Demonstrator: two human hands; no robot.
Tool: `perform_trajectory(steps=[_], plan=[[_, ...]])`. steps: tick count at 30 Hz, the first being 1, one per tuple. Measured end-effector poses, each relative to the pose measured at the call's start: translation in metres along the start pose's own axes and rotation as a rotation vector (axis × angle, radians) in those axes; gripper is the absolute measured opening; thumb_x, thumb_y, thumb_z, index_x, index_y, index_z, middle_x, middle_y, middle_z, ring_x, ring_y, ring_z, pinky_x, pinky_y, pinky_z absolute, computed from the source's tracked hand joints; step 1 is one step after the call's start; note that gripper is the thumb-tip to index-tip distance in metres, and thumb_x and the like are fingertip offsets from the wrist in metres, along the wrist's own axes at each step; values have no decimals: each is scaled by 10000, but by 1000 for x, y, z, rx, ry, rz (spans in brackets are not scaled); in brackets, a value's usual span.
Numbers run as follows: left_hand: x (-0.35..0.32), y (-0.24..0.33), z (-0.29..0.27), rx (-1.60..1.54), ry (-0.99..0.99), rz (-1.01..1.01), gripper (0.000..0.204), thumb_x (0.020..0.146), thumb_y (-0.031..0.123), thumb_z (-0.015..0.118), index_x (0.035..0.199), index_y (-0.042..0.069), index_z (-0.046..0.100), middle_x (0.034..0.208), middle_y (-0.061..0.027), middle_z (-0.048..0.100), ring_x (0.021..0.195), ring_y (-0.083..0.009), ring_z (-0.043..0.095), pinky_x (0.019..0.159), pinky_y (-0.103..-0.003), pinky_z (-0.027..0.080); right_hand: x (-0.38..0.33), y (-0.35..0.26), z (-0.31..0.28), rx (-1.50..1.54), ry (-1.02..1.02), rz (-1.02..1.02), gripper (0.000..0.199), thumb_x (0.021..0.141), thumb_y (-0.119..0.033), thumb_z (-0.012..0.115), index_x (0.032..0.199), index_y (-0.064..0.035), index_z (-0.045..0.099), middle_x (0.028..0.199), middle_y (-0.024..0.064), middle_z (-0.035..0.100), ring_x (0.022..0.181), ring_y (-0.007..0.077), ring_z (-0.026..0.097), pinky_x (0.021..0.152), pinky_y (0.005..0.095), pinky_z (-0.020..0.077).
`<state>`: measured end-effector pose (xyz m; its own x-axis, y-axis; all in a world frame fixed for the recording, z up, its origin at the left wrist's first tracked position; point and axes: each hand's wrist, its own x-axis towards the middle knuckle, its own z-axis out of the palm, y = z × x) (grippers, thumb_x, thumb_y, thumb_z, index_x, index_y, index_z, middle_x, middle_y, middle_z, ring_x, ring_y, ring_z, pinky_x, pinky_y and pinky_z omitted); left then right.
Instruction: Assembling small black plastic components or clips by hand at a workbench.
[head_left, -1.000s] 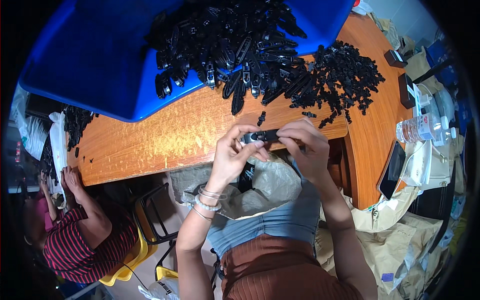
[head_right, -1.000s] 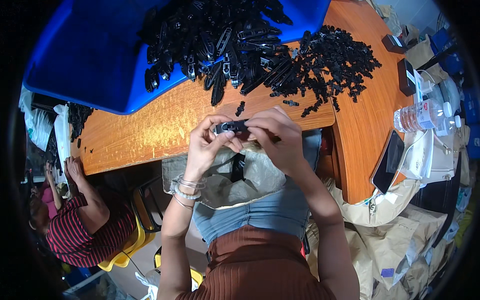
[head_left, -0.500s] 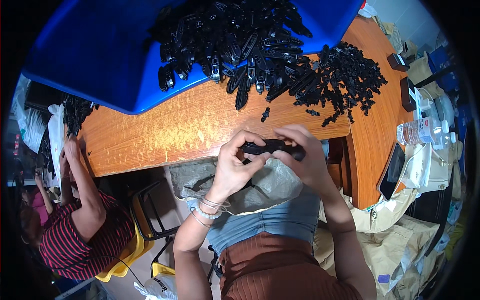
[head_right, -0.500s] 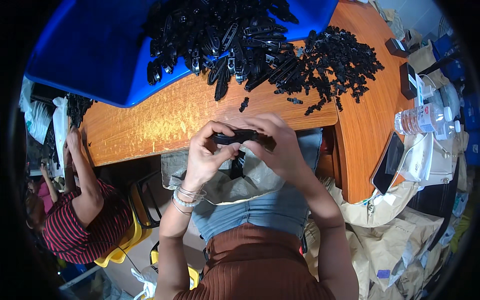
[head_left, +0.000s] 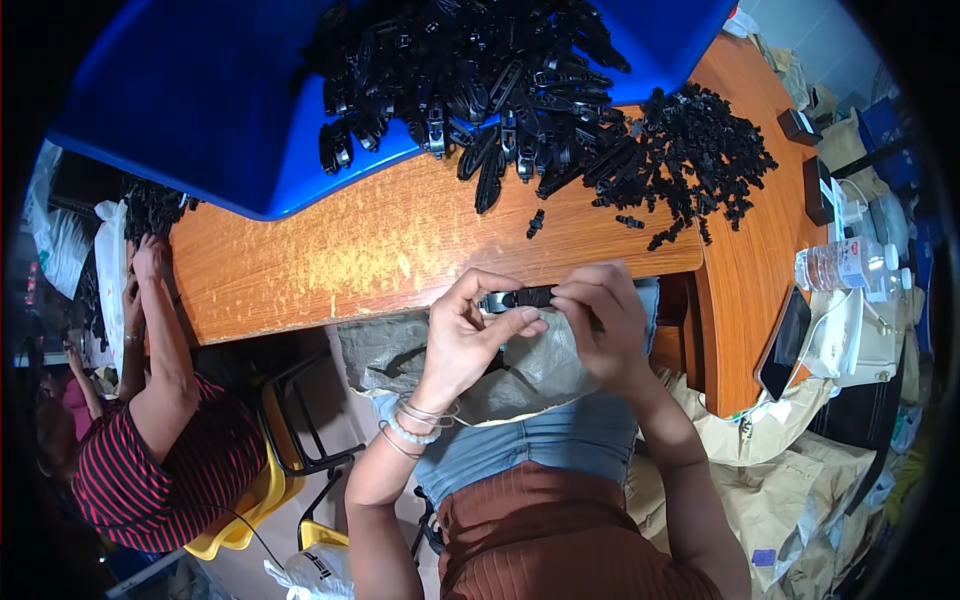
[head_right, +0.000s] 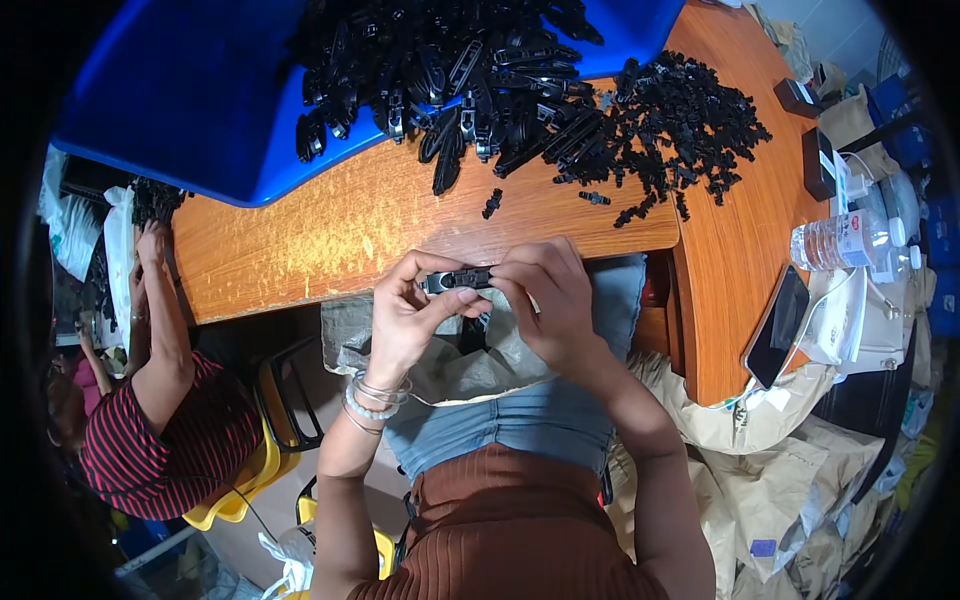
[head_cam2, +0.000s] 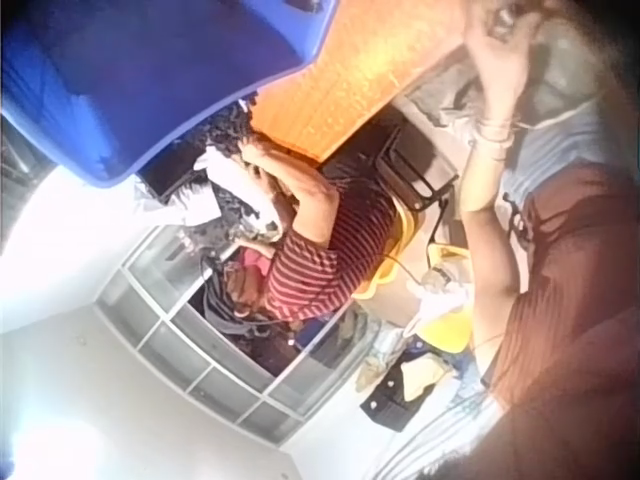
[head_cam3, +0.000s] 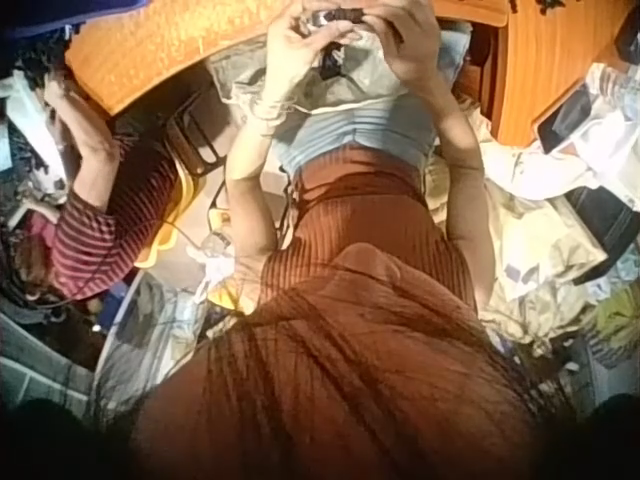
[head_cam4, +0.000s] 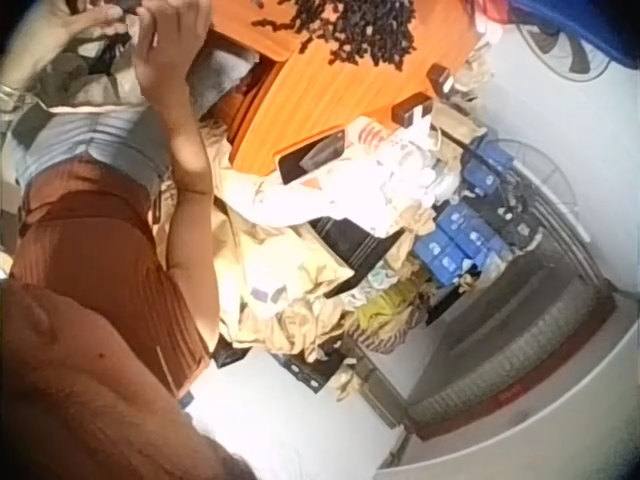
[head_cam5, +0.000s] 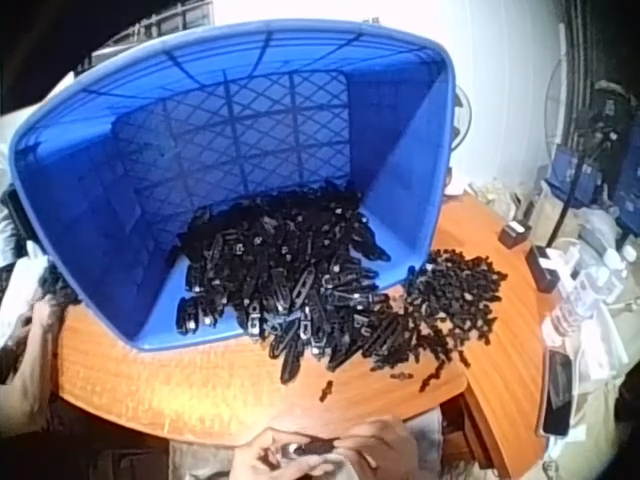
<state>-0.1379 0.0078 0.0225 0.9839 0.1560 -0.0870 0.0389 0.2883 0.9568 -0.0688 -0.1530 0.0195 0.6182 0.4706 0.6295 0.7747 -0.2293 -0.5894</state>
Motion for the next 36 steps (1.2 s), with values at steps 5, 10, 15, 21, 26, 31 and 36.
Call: perform_trajectory(steps=[5,10,15,21,26,31,36], plan=[[-4,-14,-2,100,93,47,213,838,-61,595,1003,-45,462,902,-148,631,767,-166,655,702,-268,569,-10,-10,6,428,57,459,89,849,22,572,937,20,567,886,84,576,782,136,573,705,246,460],[-10,-7,6,-80,71,-10,269,847,-49,588,1085,-21,467,922,-92,621,806,-92,611,709,-194,517,-8,-11,5,722,-16,538,90,894,36,501,975,36,540,939,87,578,846,119,573,787,232,458],[-7,5,-2,142,-60,-52,408,753,-45,704,1117,-31,519,947,-88,633,791,-89,626,673,-180,518,-5,-14,-3,723,-159,500,82,867,44,535,947,33,550,944,101,597,851,117,570,782,241,454],[-11,11,-1,6,-34,-135,239,780,-59,670,995,-51,564,855,-112,663,758,-141,664,647,-208,550,1,-12,-10,433,-200,345,75,823,42,571,892,13,567,937,101,606,850,161,587,762,256,449],[-11,14,-2,27,-52,-146,217,799,-64,646,998,-59,560,861,-126,660,779,-175,675,658,-226,562,1,-10,-13,394,-232,322,69,816,37,579,878,8,570,932,103,610,854,183,590,762,271,451],[-10,16,-1,44,-60,-176,214,802,-63,643,1000,-55,562,863,-128,660,775,-178,676,667,-230,561,0,-10,-10,356,-225,295,86,802,30,592,875,-7,568,922,103,610,844,214,590,765,295,441],[-11,10,-1,57,-29,-118,225,807,-44,648,1015,-49,564,858,-108,658,782,-148,666,664,-216,547,-2,-12,-7,38,-178,124,120,772,6,623,861,-33,553,902,95,609,817,267,574,764,340,404]])
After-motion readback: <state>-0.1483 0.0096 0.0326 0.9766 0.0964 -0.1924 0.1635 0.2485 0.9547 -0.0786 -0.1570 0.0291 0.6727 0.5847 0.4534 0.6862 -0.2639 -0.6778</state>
